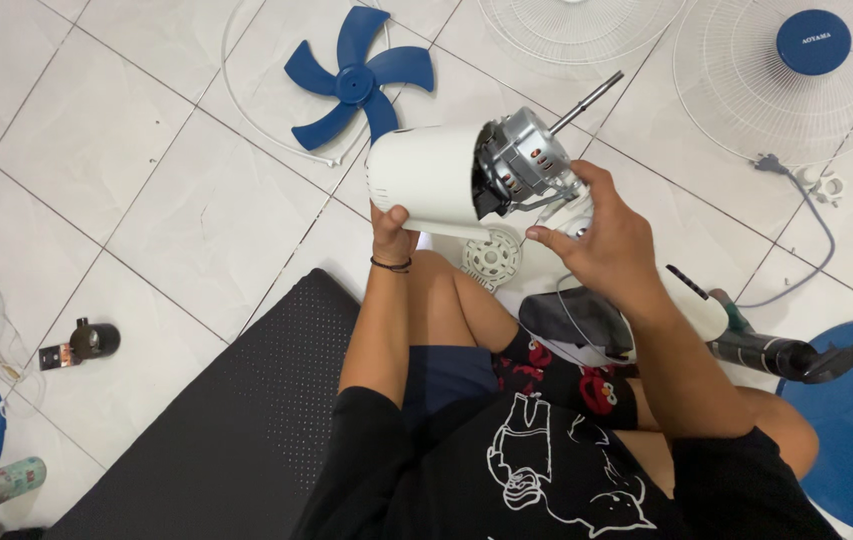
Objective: The person assembles an electric fan by attaching the motor housing to the control base, then securing the rear grille with a screwdriver. The person uses a screwdriver to tighten the central screw on the rear grille.
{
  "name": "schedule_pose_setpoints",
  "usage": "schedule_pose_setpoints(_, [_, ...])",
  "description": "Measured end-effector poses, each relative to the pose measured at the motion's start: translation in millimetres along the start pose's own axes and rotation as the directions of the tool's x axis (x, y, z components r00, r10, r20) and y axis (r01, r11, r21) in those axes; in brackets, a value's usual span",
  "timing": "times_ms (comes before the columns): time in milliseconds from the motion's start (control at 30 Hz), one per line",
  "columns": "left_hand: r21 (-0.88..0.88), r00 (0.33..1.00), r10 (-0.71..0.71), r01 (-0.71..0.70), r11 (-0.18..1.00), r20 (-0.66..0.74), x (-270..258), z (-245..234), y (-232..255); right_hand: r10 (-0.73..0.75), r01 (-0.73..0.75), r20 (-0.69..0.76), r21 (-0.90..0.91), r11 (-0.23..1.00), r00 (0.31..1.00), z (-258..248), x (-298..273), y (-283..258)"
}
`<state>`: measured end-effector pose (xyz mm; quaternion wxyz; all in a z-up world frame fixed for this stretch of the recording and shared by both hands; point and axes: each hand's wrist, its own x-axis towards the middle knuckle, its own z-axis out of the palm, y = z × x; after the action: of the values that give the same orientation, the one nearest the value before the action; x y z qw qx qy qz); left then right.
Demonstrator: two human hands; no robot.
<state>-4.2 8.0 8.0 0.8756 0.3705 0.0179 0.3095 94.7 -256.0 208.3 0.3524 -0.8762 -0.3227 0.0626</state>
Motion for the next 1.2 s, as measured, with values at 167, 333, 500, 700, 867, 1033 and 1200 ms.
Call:
schedule_pose_setpoints(167, [0.257,0.987,0.16,-0.163,0.953,0.034,2.3,43.4,20.9,-0.073,0.077,-0.064,0.063,0.995,0.995,13.4,-1.9,6.2])
schedule_pose_setpoints(333, [0.343,0.963,0.246,-0.268,0.9,0.108,10.7,71.3,27.1,-0.037,0.047,-0.081,0.134,0.99,0.996,29.4,-5.5,20.4])
schedule_pose_setpoints(500, [0.322,0.964,0.23,-0.262,0.91,0.136,7.4,77.6,28.0,-0.151,0.163,-0.071,0.228,0.96,0.986,39.7,-11.9,37.3])
schedule_pose_setpoints(700, [0.383,0.957,0.245,-0.286,0.878,0.152,2.5,79.4,21.7,-0.158,0.143,0.029,0.297,0.944,0.987,49.1,-14.3,53.6])
schedule_pose_setpoints(867, [0.43,0.929,0.263,-0.355,0.83,0.261,0.9,79.3,26.0,-0.308,0.306,-0.044,0.32,0.897,0.95,62.8,-14.7,78.9])
schedule_pose_setpoints(1033, [0.442,0.898,0.168,-0.355,0.824,0.406,-2.3,83.3,41.9,-0.394,0.403,-0.096,0.328,0.855,0.914,84.9,-18.6,122.5])
schedule_pose_setpoints(1200, [0.425,0.851,0.164,-0.405,0.809,0.499,-4.8,94.8,49.8,-0.402,0.364,-0.065,0.575,0.733,0.913,108.1,-28.3,151.4])
